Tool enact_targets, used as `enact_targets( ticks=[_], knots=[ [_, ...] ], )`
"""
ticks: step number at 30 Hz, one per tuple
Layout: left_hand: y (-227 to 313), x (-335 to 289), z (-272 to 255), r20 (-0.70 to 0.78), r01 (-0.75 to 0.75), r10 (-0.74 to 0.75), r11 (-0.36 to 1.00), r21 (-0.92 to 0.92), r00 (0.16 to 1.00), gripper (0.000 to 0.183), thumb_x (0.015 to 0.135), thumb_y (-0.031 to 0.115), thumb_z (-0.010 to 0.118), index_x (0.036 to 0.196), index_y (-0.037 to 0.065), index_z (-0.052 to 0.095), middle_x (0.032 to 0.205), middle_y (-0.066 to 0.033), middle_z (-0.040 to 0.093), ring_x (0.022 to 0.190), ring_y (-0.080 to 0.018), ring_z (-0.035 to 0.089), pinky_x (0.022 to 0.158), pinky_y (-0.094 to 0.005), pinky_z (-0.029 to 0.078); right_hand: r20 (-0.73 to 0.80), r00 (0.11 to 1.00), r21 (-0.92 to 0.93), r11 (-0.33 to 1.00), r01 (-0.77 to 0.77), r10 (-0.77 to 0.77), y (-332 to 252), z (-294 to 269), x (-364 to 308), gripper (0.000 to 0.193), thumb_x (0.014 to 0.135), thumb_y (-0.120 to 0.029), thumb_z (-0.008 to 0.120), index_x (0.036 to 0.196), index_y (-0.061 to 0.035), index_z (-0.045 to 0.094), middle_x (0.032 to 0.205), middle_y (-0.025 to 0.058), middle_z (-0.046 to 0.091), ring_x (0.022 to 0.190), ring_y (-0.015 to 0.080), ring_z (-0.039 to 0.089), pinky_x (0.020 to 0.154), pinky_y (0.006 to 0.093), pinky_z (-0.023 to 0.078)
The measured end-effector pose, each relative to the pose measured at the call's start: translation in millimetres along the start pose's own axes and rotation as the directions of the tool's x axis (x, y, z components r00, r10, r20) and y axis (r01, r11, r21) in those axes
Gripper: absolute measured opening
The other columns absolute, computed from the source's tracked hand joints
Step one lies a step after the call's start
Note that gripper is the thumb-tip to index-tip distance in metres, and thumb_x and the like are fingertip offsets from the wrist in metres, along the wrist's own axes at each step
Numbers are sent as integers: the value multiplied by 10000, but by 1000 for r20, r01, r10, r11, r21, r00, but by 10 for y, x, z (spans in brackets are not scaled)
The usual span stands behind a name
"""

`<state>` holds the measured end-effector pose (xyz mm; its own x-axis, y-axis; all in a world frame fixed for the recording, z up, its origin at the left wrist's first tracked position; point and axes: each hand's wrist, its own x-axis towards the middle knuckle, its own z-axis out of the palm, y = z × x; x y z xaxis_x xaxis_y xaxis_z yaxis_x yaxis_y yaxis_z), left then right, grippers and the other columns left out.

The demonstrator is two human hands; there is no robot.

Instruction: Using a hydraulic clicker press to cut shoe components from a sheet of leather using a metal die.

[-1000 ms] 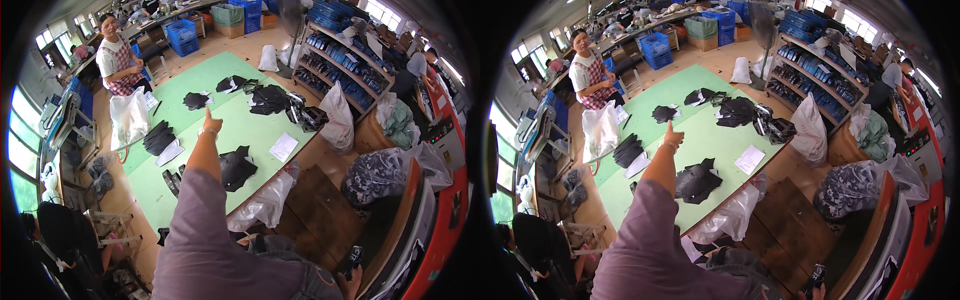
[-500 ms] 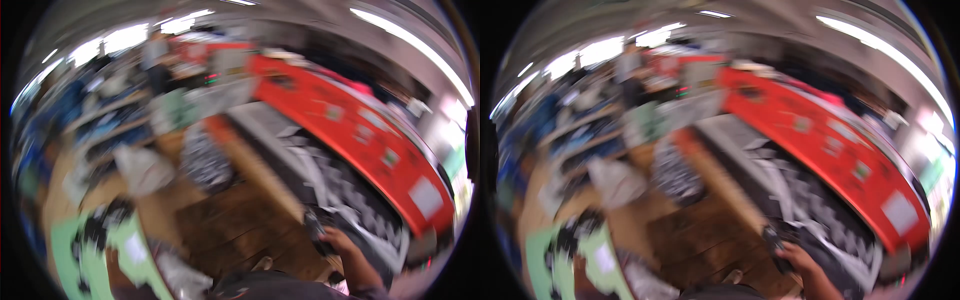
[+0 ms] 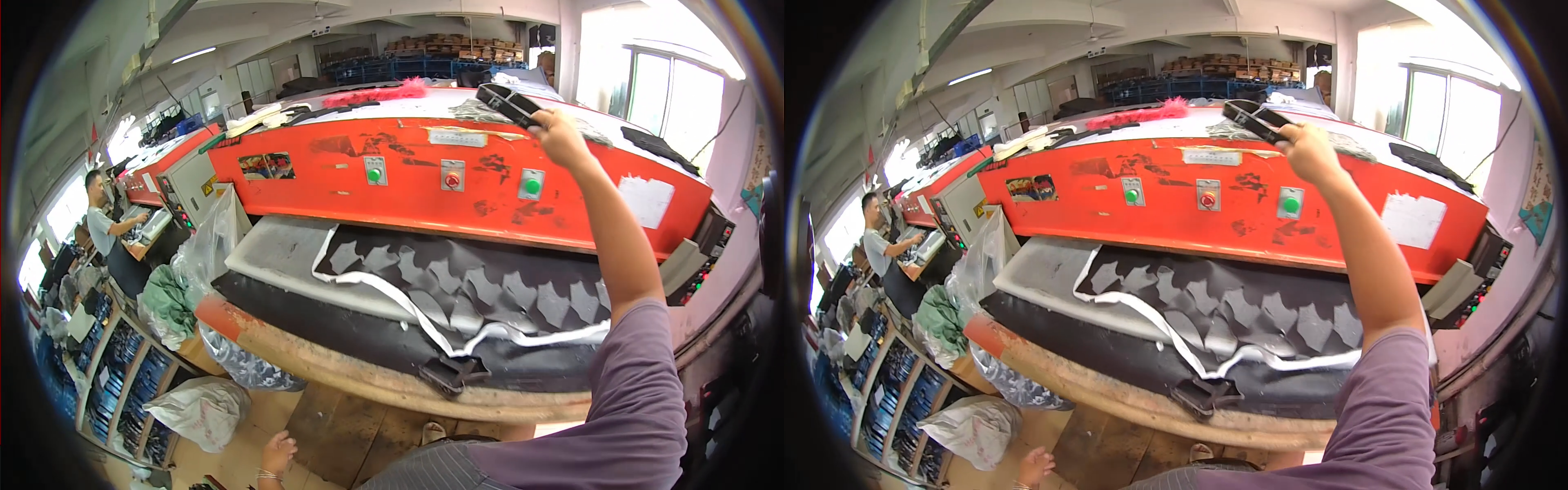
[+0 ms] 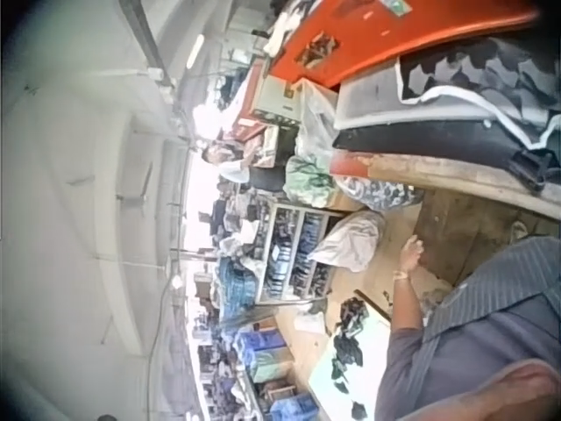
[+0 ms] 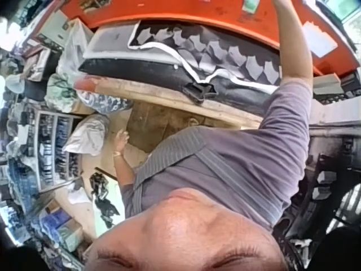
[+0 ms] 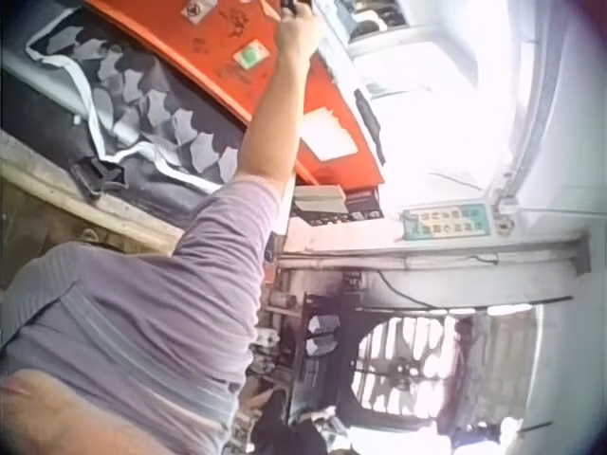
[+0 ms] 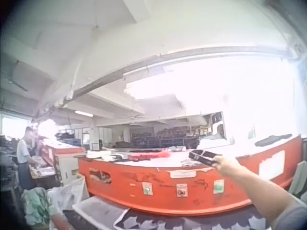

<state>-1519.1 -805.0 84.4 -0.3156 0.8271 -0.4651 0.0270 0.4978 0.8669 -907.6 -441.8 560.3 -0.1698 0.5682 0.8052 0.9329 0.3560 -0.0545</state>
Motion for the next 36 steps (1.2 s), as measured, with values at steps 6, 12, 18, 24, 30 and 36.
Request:
enact_targets(
  ticks=[6, 12, 18, 24, 30, 36],
  knots=[
    [1630, 416, -126, -226, -360, 351, 933, 3, 909, 381, 918, 178, 596, 1245, 3, 505, 955, -79, 635, 769, -142, 624, 642, -240, 500, 144, 977, -239, 963, -123, 160, 376, 1131, 1141, 255, 869, -293, 607, 1080, -164, 667, 1088, 163, 611, 1065, 377, 521, 909, 467, 426],
    [3127, 1419, 430, -49, -415, 416, 909, 32, 908, 361, 927, 208, 579, 1245, 42, 539, 1054, -73, 626, 915, -157, 611, 756, -290, 514, -47, 996, -324, 942, -91, 80, 399, 1901, 1405, 389, 845, -366, 635, 1200, -209, 618, 1303, 117, 546, 1210, 334, 477, 994, 444, 383],
    [3677, 3540, 879, -72, -490, 539, 807, 329, 839, 354, 889, 207, 634, 1148, -31, 603, 1075, -140, 661, 961, -210, 633, 802, -312, 502, -199, 933, -128, 952, 278, -299, -106, 2154, 100, 263, 796, -208, 686, 1043, -145, 621, 1151, 84, 583, 1099, 306, 507, 918, 459, 388],
    [4331, 4475, 1766, 60, -325, 509, 450, 832, 859, 482, 846, 329, 651, 1089, -85, 612, 1066, -292, 632, 1046, -420, 600, 869, -453, 484, 662, 624, -144, 888, -437, 414, -743, 2643, -1906, 641, 807, -485, 673, 1268, -70, 511, 1269, 199, 510, 1199, 376, 468, 949, 480, 416],
    [4377, 4979, 1359, 290, -533, 607, 265, 803, 740, 415, 907, 401, 533, 904, 9, 671, 968, -263, 642, 935, -465, 593, 770, -533, 462, 745, 418, -254, 800, -544, 520, -1318, 2999, -1903, 509, 825, -513, 635, 1100, -89, 570, 1129, 186, 611, 1028, 370, 594, 843, 459, 483],
    [4100, 4839, 1029, 418, -631, 699, 62, 773, 580, 406, 950, 326, 483, 771, -13, 617, 828, -263, 629, 802, -459, 591, 695, -532, 450, 731, 408, -308, 798, -518, 547, -1578, 2919, -2120, 299, 909, -396, 544, 952, -102, 576, 894, 174, 655, 841, 396, 622, 726, 491, 481]
  ],
)
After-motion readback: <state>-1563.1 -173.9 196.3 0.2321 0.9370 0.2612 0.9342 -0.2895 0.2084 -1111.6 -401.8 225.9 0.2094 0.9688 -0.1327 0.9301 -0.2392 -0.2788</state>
